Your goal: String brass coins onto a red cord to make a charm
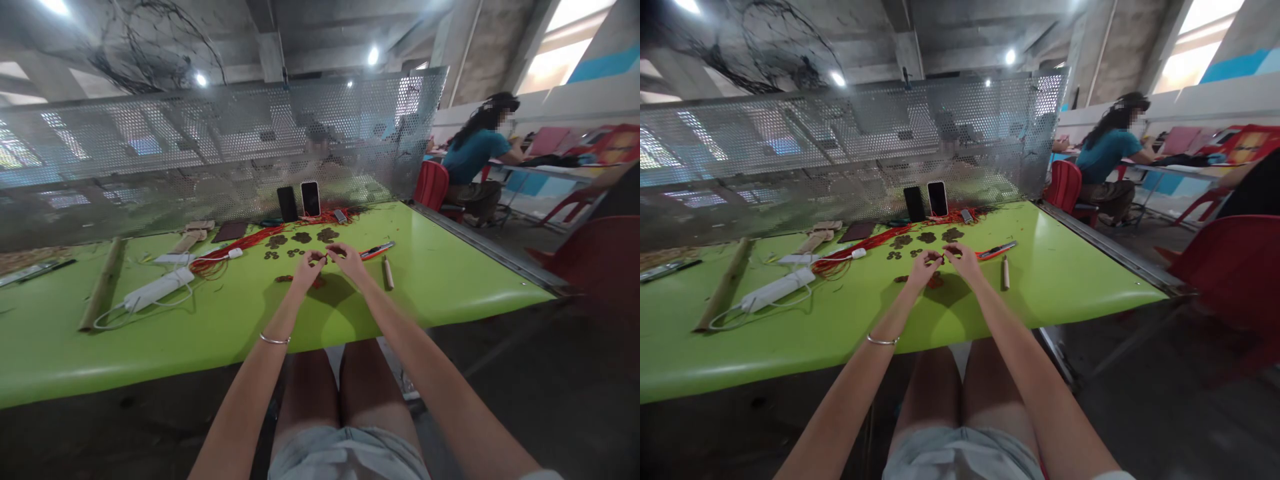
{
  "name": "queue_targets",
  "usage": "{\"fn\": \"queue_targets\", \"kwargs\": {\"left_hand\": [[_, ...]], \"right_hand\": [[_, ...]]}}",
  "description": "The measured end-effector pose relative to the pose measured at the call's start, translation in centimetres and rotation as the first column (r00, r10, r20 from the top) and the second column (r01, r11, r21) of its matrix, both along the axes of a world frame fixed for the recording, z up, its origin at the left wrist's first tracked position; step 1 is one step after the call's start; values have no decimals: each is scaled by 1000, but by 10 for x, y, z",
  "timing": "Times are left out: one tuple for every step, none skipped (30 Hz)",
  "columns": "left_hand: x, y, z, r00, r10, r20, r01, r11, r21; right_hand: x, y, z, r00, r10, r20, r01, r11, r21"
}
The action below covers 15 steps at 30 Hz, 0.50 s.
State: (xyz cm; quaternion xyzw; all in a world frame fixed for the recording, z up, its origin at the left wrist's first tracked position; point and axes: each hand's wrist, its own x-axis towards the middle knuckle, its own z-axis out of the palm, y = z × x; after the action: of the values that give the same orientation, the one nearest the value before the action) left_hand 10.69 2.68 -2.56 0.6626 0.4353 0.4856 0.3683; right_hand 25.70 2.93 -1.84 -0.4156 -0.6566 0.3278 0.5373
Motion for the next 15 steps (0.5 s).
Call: {"fn": "queue_targets", "kwargs": {"left_hand": [[0, 0, 0, 1000, 1, -2, -1, 1000, 4], [0, 0, 1, 1000, 1, -4, -1, 1000, 8], [0, 0, 1, 1000, 1, -6, -1, 1000, 9], [0, 0, 1, 1000, -1, -7, 1, 1000, 8], [-1, 0, 1, 1000, -3, -8, 3, 1000, 5], [-1, 0, 1, 1000, -5, -11, 5, 1000, 2], [-1, 0, 1, 1000, -8, -14, 8, 1000, -3], [-1, 0, 1, 1000, -11, -17, 10, 1000, -7], [-1, -1, 1, 1000, -12, -20, 12, 1000, -11], [-1, -1, 1, 1000, -13, -23, 12, 1000, -15], [-1, -1, 1, 1000, -12, -25, 12, 1000, -18], [-1, -1, 2, 1000, -11, -27, 11, 1000, -19], [-1, -2, 2, 1000, -10, -27, 10, 1000, -19], [0, -2, 2, 1000, -8, -27, 8, 1000, -18], [0, -3, 3, 1000, -6, -28, 6, 1000, -17]], "right_hand": [[0, 0, 0, 1000, -2, -8, 1, 1000, -6], [0, 1, 0, 1000, -3, -16, 3, 1000, -15], [0, 1, 0, 1000, -5, -25, 4, 1000, -25], [0, 1, 0, 999, -6, -35, 5, 999, -37], [1, 1, 0, 999, -8, -47, 5, 999, -50], [1, 1, 0, 998, -10, -60, 6, 998, -65], [1, 1, 1, 997, -13, -76, 7, 997, -80], [2, 1, 1, 995, -18, -94, 9, 995, -97], [2, 1, 2, 993, -23, -114, 10, 993, -114], [3, 2, 2, 990, -29, -135, 11, 991, -131], [3, 2, 3, 987, -33, -156, 10, 989, -148], [3, 2, 3, 983, -37, -179, 7, 986, -164], [4, 2, 4, 979, -38, -201, 2, 984, -179], [4, 2, 4, 974, -39, -222, -4, 981, -193], [4, 1, 4, 969, -41, -243, -11, 979, -205]]}}
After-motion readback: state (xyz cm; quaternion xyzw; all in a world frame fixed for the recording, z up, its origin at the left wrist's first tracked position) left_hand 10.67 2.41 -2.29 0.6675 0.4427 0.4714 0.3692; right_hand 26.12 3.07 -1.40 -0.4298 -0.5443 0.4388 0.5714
